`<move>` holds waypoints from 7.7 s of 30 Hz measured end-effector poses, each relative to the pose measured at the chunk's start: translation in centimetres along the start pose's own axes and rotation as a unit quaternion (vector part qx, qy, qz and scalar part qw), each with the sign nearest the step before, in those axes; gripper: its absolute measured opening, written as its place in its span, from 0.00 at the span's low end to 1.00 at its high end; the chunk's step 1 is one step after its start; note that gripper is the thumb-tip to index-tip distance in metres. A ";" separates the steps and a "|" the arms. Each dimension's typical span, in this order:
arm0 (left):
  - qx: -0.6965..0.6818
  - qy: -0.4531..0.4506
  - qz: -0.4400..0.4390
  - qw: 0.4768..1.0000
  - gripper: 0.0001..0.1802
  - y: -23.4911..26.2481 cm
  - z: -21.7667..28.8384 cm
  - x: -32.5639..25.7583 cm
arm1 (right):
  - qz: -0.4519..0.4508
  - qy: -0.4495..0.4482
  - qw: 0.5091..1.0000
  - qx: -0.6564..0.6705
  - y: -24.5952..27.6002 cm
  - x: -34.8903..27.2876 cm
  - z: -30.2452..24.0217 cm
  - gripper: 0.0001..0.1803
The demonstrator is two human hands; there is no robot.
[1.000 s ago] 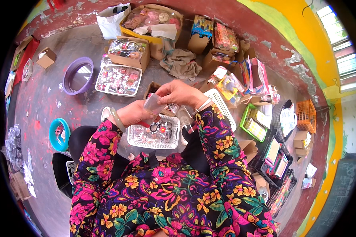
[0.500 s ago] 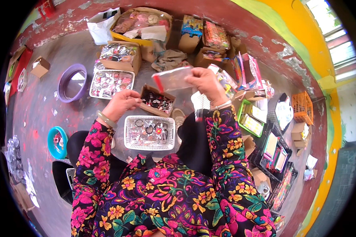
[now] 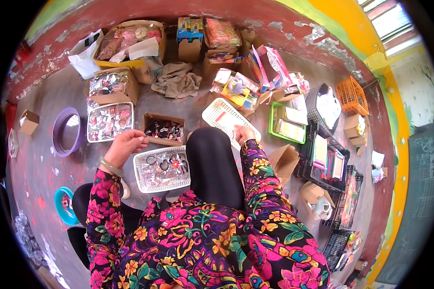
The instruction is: The person sits on the floor and repeatedly picks up small items from a white basket, places them into small plastic bags, and seals the bags. The person then places the sealed bags into a cardboard box. The process is repeated for multiple items.
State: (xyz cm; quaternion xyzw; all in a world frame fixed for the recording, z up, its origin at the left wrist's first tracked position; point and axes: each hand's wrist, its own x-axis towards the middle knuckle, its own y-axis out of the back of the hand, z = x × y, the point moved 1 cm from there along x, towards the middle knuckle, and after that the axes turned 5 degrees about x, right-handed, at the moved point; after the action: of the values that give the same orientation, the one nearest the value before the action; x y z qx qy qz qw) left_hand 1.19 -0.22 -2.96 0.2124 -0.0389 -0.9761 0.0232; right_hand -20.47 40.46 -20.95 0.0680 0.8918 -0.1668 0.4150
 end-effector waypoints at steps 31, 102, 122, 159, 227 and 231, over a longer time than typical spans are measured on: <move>-0.361 -0.141 0.131 0.912 0.19 1.4 3.3 -2.6 | -0.460 0.062 0.884 -0.052 -31.3 -23.8 5.0 0.27; 0.012 -0.144 0.200 0.969 0.05 1.1 -0.5 -0.8 | -0.464 0.302 0.666 -0.500 -29.9 -21.1 6.0 0.10; 0.163 -0.269 0.347 0.884 0.08 1.9 -0.1 -1.0 | -0.376 0.482 0.735 -0.293 -30.2 -21.3 4.0 0.07; 0.406 -0.380 0.395 0.732 0.15 0.9 3.1 -3.0 | -0.455 -0.020 0.859 -0.234 -30.2 -22.7 5.4 0.10; -0.219 -0.143 0.126 0.957 0.11 1.4 1.2 -1.7 | -0.478 0.399 0.704 -0.342 -30.5 -23.4 4.4 0.06; -0.190 -0.120 0.142 0.964 0.13 1.6 1.2 -1.9 | -0.452 0.416 0.672 -0.414 -30.4 -25.1 4.0 0.06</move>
State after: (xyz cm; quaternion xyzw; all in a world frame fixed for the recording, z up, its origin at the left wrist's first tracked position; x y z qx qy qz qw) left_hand 2.42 -1.62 -0.92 0.0780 0.1149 -0.9706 0.1964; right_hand -9.29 11.03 3.10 -0.4596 0.8716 0.0981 -0.1393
